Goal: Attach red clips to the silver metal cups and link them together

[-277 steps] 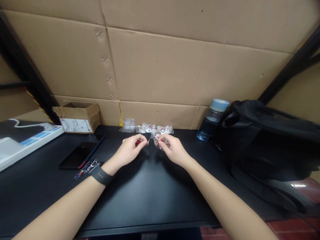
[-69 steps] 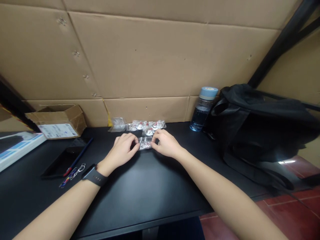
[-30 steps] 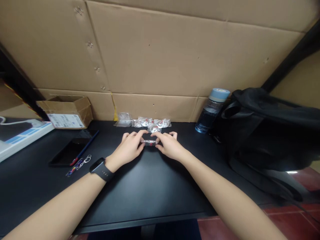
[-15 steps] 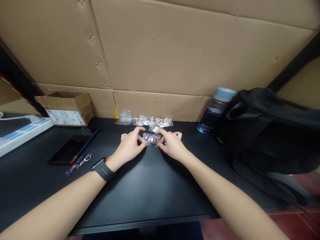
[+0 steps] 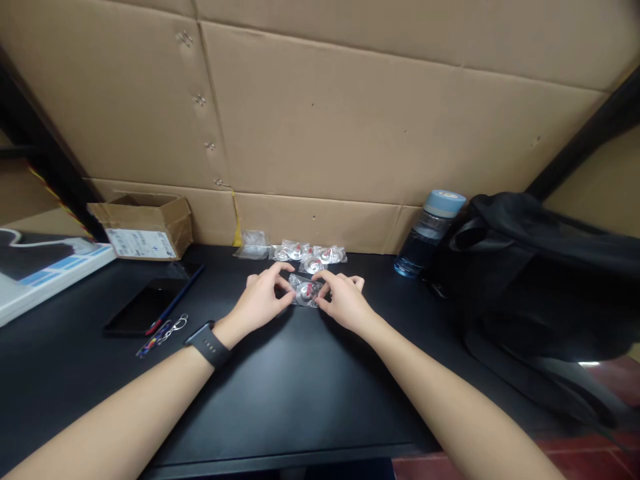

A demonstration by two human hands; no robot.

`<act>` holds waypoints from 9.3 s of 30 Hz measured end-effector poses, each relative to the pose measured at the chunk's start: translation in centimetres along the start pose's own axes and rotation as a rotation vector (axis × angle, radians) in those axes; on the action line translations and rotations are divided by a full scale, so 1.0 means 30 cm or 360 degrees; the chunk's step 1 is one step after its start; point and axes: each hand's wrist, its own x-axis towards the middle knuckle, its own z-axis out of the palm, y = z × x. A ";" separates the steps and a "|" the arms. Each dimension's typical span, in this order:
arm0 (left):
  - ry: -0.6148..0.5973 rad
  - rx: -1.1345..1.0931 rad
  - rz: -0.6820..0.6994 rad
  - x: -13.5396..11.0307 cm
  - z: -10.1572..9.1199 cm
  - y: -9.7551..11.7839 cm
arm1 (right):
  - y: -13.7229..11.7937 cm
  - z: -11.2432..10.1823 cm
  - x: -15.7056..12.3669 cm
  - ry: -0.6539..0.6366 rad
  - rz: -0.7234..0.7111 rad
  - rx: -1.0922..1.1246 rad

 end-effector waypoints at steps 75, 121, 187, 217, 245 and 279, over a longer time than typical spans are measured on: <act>-0.0150 0.0378 0.0105 0.056 -0.085 -0.206 | 0.184 -0.148 0.070 -0.0378 -0.0302 0.0225; 0.0505 0.0361 0.0586 -0.038 -0.090 0.084 | -0.125 -0.039 -0.045 0.0490 -0.0803 0.0703; 0.0001 0.0100 0.0374 -0.033 -0.059 0.090 | -0.057 -0.023 -0.002 0.0431 -0.0667 0.0637; -0.0309 0.0504 0.0174 0.033 -0.060 -0.130 | 0.175 -0.185 0.053 -0.0583 -0.0238 0.0051; 0.0093 0.0258 0.0391 0.010 -0.099 0.012 | 0.034 -0.094 0.044 -0.0072 -0.0235 0.1382; 0.0397 0.0366 0.0458 -0.057 -0.072 0.133 | -0.089 -0.011 -0.021 0.0286 -0.0492 0.1229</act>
